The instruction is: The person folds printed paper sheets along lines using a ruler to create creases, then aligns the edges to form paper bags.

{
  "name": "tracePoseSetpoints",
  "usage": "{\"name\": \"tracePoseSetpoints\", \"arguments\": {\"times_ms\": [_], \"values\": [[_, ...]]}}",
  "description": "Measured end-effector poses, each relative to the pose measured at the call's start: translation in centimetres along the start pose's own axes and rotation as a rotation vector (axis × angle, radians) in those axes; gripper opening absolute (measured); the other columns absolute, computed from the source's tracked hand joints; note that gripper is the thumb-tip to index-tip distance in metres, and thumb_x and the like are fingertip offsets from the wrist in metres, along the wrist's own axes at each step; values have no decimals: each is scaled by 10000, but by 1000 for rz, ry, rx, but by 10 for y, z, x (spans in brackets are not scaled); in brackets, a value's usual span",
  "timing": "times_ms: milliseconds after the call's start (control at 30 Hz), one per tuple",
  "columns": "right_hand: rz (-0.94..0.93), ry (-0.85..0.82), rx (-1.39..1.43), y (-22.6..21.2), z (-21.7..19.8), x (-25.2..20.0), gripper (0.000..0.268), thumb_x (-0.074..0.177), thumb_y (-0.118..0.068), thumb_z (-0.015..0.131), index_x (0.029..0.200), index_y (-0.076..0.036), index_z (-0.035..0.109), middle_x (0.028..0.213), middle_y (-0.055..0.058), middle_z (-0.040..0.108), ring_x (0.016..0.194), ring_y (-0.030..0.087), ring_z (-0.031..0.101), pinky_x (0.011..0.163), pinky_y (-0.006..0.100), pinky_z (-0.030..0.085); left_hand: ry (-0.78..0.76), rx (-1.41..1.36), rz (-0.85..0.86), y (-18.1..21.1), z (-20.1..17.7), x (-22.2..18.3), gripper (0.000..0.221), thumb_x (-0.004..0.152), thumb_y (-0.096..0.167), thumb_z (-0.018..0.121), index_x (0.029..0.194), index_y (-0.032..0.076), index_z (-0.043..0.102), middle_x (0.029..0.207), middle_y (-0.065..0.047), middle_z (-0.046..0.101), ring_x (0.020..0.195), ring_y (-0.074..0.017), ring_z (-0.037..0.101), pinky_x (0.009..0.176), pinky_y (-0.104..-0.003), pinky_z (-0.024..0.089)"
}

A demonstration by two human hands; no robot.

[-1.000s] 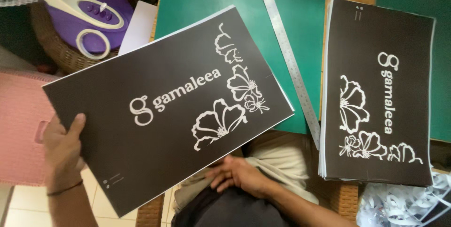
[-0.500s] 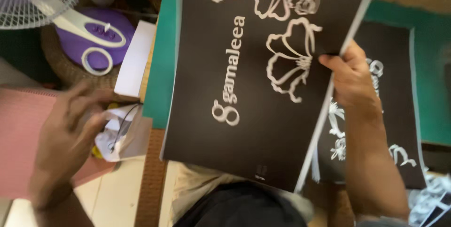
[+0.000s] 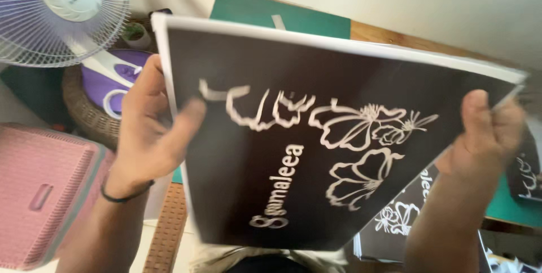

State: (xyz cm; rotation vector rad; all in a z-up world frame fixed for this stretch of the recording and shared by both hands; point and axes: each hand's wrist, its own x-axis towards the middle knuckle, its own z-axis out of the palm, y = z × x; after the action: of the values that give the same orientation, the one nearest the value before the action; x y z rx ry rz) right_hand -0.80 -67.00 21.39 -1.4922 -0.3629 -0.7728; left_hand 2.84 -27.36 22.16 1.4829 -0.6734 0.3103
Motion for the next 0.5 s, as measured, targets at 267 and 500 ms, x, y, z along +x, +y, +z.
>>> {"name": "tracePoseSetpoints", "arguments": {"times_ms": [267, 500], "values": [[-193, -67, -94, 3, 2, -4, 294, 1249, -174, 483, 1408, 72, 473, 1238, 152, 635, 1072, 202, 700, 984, 334, 617, 177, 134, 37, 21, 4, -12, 290, 1171, 139, 539, 1410, -18, 493, 1192, -47, 660, 1063, -77, 599, 988, -216, 492], [-336, -103, -424, -12, -6, -10, 246, 1290, -99, 370, 1312, 86, 530, 1181, 183, 662, 1007, 221, 704, 920, 321, 643, 213, 168, 101, 30, 4, -11, 262, 1165, 212, 484, 1251, -20, 570, 1101, -18, 644, 986, -39, 559, 919, -176, 463]]}}
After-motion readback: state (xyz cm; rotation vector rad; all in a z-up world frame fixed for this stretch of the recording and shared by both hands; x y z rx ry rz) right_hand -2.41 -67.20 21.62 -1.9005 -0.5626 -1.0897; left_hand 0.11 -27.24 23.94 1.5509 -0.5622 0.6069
